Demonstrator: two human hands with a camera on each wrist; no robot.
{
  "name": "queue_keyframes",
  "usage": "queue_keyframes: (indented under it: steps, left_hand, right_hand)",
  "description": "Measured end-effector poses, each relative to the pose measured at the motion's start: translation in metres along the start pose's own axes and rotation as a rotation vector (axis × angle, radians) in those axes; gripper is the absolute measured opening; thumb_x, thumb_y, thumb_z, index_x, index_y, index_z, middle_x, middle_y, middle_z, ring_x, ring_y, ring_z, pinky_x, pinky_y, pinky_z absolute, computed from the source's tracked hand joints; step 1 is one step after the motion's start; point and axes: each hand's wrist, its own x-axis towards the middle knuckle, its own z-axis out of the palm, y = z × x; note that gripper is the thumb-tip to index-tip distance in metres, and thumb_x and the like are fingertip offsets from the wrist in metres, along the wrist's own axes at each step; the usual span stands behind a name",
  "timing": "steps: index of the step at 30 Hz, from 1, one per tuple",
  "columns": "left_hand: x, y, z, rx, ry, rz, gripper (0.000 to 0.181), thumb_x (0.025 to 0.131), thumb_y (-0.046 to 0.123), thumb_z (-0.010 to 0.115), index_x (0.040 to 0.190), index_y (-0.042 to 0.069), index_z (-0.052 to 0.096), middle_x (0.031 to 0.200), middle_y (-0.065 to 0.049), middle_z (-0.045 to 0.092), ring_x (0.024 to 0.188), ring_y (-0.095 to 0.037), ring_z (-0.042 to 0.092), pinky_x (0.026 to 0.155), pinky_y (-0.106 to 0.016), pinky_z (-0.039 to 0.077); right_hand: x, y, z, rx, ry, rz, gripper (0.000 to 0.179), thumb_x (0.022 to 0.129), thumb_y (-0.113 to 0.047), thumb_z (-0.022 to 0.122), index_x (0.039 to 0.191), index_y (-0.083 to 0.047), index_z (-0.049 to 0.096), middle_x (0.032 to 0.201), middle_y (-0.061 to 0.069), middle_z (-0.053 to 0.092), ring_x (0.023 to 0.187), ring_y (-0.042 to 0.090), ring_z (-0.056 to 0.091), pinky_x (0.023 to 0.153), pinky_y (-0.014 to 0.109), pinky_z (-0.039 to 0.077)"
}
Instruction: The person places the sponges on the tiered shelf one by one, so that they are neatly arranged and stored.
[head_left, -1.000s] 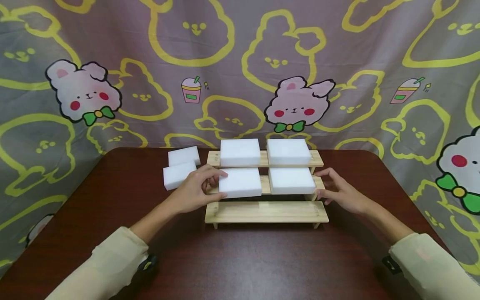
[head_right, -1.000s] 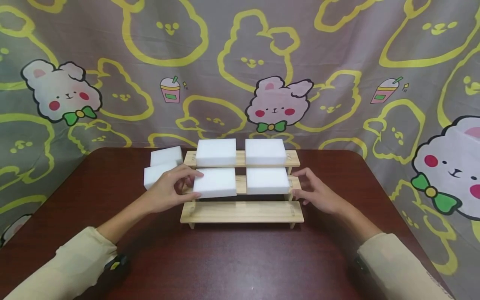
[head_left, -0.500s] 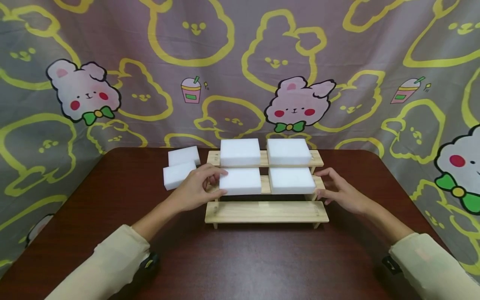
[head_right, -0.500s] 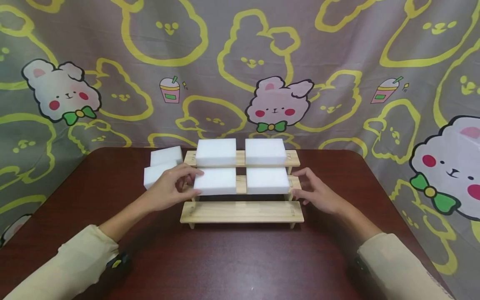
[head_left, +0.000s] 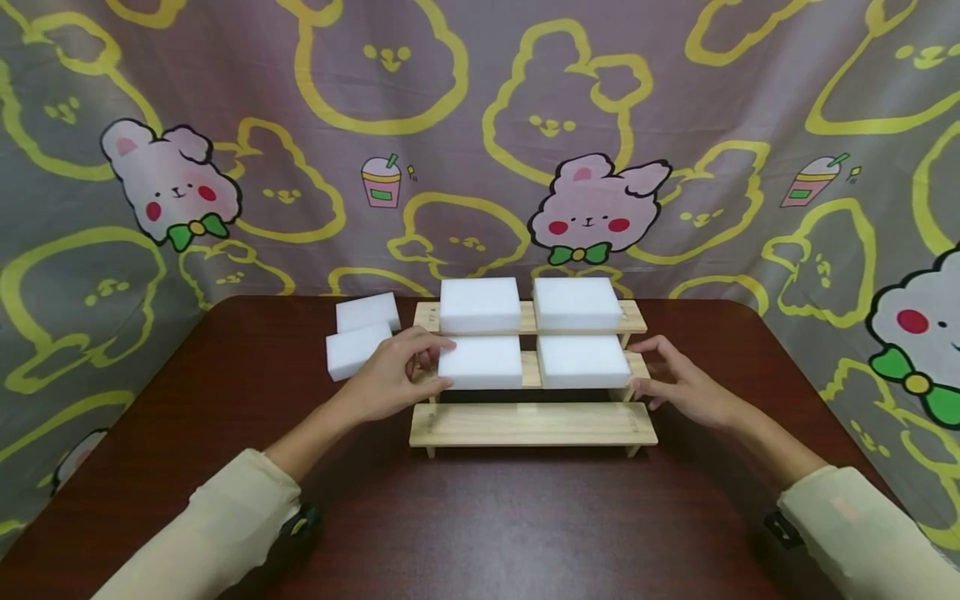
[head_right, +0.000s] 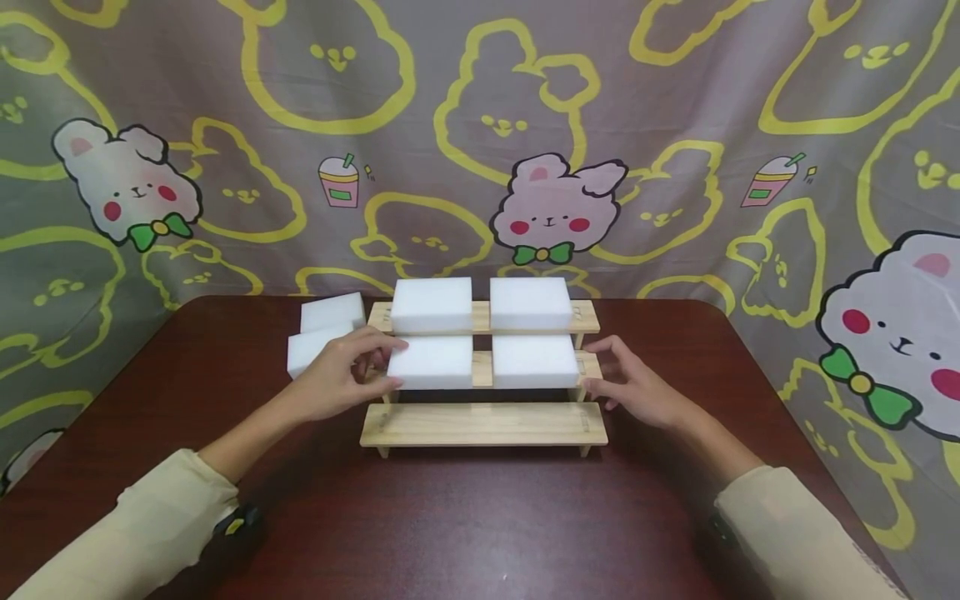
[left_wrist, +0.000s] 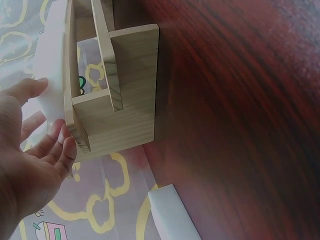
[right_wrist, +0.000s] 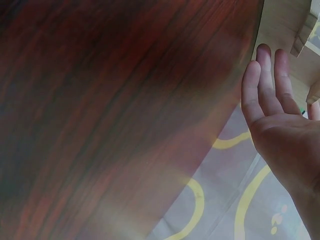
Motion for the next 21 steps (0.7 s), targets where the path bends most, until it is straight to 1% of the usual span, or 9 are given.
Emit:
queue_keyframes:
  steps: [4, 8, 12, 17, 21]
  left_hand:
    - [0.000, 0.000, 0.000, 0.001, 0.002, -0.003, 0.042, 0.088, 0.009, 0.084, 0.126, -0.002, 0.069, 0.097, -0.008, 0.057, 0.076, -0.018, 0.051, 0.064, -0.023, 0.042]
    - [0.000, 0.000, 0.001, 0.000, 0.003, -0.008, 0.043, 0.088, 0.010, 0.083, 0.126, -0.002, 0.069, 0.096, -0.009, 0.057, 0.075, -0.019, 0.051, 0.063, -0.023, 0.042]
    - [-0.003, 0.001, 0.000, 0.006, 0.008, -0.013, 0.044, 0.088, 0.011, 0.084, 0.127, -0.002, 0.069, 0.097, -0.010, 0.060, 0.074, -0.020, 0.052, 0.063, -0.024, 0.043]
    - [-0.009, 0.000, -0.008, 0.035, 0.045, -0.012, 0.042, 0.086, 0.012, 0.086, 0.123, 0.001, 0.070, 0.099, -0.010, 0.063, 0.080, -0.024, 0.058, 0.066, -0.028, 0.048]
    - [-0.015, -0.004, -0.015, 0.041, 0.069, -0.025, 0.037, 0.086, 0.011, 0.085, 0.119, 0.003, 0.071, 0.096, -0.010, 0.062, 0.084, -0.027, 0.058, 0.068, -0.031, 0.049]
  right_hand:
    - [0.000, 0.000, 0.000, 0.001, 0.001, -0.001, 0.049, 0.103, -0.012, 0.063, 0.140, 0.001, 0.035, 0.134, 0.031, 0.050, 0.096, 0.021, 0.067, 0.070, 0.041, 0.058]
    - [0.000, 0.001, 0.000, 0.001, 0.004, -0.010, 0.048, 0.103, -0.011, 0.063, 0.140, 0.002, 0.035, 0.130, 0.030, 0.053, 0.094, 0.018, 0.068, 0.069, 0.040, 0.057]
    - [0.000, 0.001, 0.001, 0.008, 0.002, -0.013, 0.048, 0.103, -0.010, 0.063, 0.140, 0.002, 0.035, 0.128, 0.029, 0.054, 0.093, 0.018, 0.068, 0.069, 0.040, 0.057]
    - [0.000, 0.001, 0.002, 0.011, 0.001, -0.006, 0.048, 0.103, -0.011, 0.063, 0.140, 0.002, 0.034, 0.128, 0.030, 0.054, 0.093, 0.018, 0.068, 0.070, 0.040, 0.058]
    - [0.000, 0.000, 0.002, 0.011, 0.004, -0.009, 0.048, 0.103, -0.011, 0.063, 0.140, 0.002, 0.034, 0.129, 0.030, 0.053, 0.094, 0.020, 0.068, 0.070, 0.041, 0.057]
